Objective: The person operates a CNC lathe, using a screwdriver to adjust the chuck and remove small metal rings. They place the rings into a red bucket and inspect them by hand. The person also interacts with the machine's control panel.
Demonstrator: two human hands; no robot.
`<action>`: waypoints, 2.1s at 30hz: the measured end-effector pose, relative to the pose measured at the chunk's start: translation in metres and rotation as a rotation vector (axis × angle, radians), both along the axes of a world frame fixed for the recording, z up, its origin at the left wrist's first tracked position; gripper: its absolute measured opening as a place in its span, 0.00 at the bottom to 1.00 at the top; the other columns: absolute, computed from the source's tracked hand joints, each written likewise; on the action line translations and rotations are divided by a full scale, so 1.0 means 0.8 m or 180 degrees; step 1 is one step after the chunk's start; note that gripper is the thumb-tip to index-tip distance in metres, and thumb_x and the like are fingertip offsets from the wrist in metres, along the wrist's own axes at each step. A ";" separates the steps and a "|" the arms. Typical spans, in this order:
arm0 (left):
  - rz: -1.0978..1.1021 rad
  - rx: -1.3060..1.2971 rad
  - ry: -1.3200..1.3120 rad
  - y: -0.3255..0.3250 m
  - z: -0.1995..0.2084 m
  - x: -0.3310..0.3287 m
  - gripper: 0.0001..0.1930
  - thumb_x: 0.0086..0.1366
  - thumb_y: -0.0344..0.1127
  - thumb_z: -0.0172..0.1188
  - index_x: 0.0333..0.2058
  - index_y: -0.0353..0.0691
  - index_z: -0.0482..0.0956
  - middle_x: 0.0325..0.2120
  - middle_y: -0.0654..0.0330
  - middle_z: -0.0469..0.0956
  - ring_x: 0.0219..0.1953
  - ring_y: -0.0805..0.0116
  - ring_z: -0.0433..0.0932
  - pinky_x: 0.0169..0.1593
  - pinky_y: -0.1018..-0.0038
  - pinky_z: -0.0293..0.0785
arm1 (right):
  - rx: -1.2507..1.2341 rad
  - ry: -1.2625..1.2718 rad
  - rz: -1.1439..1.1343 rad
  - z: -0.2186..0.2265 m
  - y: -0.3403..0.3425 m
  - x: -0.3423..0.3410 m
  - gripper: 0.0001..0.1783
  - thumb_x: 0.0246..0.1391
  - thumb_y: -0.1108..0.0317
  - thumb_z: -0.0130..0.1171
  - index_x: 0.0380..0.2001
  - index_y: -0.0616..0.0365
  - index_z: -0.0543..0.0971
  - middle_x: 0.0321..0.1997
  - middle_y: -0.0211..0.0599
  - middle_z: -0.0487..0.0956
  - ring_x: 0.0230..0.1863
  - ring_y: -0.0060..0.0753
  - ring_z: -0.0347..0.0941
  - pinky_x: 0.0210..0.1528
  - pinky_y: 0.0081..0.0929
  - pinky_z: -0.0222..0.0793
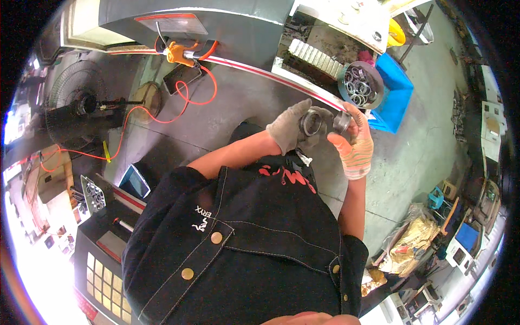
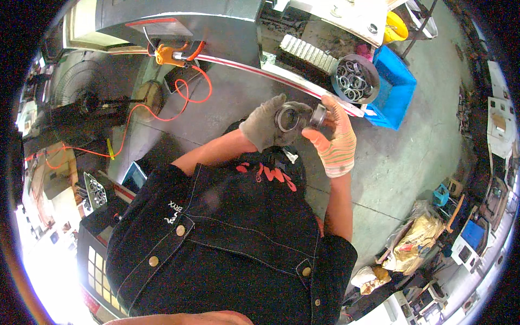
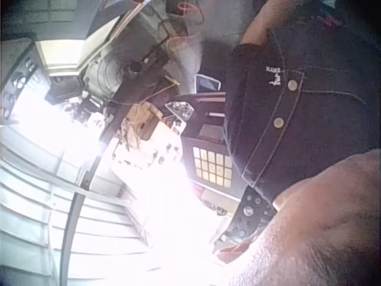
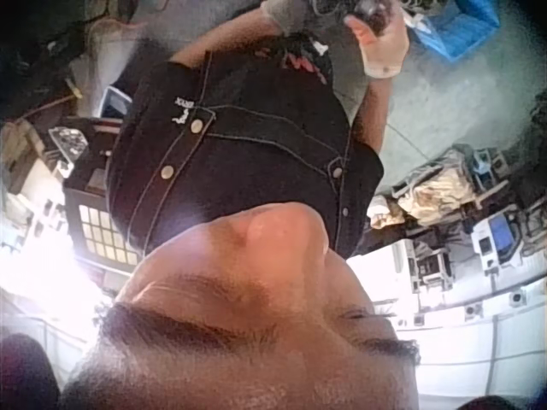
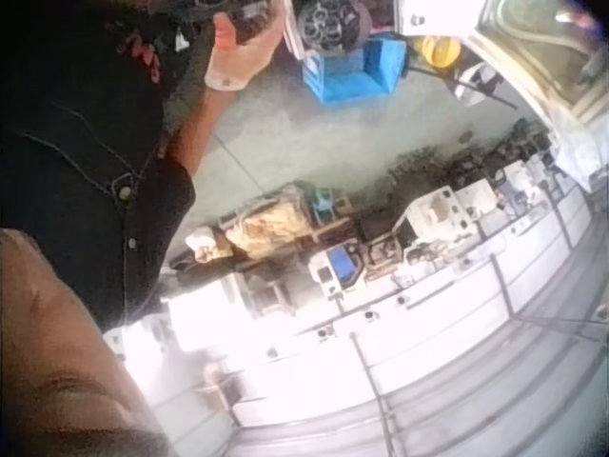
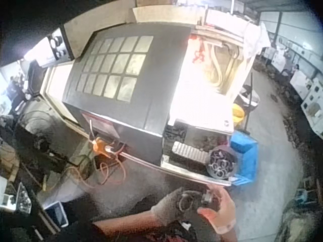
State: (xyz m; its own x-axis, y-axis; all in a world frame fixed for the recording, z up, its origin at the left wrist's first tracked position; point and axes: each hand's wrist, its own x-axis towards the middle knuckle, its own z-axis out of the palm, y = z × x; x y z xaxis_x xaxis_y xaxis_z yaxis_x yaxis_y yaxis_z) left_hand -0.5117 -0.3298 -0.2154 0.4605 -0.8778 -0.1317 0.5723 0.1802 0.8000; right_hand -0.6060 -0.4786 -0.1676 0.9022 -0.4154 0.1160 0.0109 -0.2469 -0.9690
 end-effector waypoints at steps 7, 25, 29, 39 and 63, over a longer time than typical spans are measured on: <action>-0.0106 -0.0121 0.0970 0.013 0.030 -0.008 0.28 0.63 0.58 0.40 0.47 0.39 0.68 0.35 0.60 0.76 0.34 0.69 0.75 0.35 0.74 0.73 | -0.1788 0.0223 0.0555 0.066 0.005 0.005 0.38 0.30 0.53 0.70 0.47 0.57 0.72 0.46 0.43 0.73 0.45 0.41 0.72 0.44 0.29 0.69; 0.0749 0.0433 0.0227 0.007 0.039 -0.017 0.29 0.63 0.61 0.38 0.41 0.37 0.71 0.31 0.62 0.74 0.33 0.75 0.73 0.38 0.77 0.71 | -0.2141 0.0368 0.1068 0.085 0.034 0.020 0.41 0.33 0.50 0.67 0.50 0.60 0.69 0.44 0.46 0.74 0.44 0.46 0.71 0.45 0.34 0.67; 0.0757 0.0552 0.0086 0.003 0.031 -0.016 0.28 0.64 0.59 0.38 0.41 0.38 0.71 0.31 0.62 0.74 0.32 0.76 0.72 0.37 0.77 0.71 | -0.2056 0.0493 0.1037 0.086 0.035 0.022 0.40 0.32 0.50 0.67 0.50 0.60 0.69 0.44 0.46 0.74 0.44 0.46 0.71 0.46 0.33 0.67; 0.0801 0.0464 -0.0060 0.001 0.017 -0.015 0.27 0.64 0.59 0.40 0.41 0.39 0.71 0.31 0.63 0.74 0.32 0.76 0.72 0.37 0.79 0.71 | -0.2068 0.0391 0.1023 0.078 0.033 0.024 0.39 0.32 0.52 0.68 0.49 0.60 0.69 0.44 0.45 0.74 0.44 0.46 0.71 0.45 0.33 0.68; 0.0811 0.0441 -0.0101 -0.003 0.020 -0.023 0.25 0.64 0.58 0.41 0.40 0.40 0.71 0.31 0.63 0.74 0.33 0.75 0.73 0.36 0.78 0.72 | -0.1967 0.0551 0.0997 0.097 0.030 0.018 0.38 0.29 0.55 0.71 0.47 0.59 0.72 0.45 0.42 0.74 0.45 0.41 0.71 0.46 0.31 0.68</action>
State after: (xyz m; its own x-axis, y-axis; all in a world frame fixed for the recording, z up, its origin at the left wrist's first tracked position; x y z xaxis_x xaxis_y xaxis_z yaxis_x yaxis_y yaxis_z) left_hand -0.5304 -0.3322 -0.1996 0.6697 -0.7079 -0.2242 0.4969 0.2028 0.8438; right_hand -0.5912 -0.4549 -0.0902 0.9951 -0.0380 0.0908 0.0299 -0.7619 -0.6470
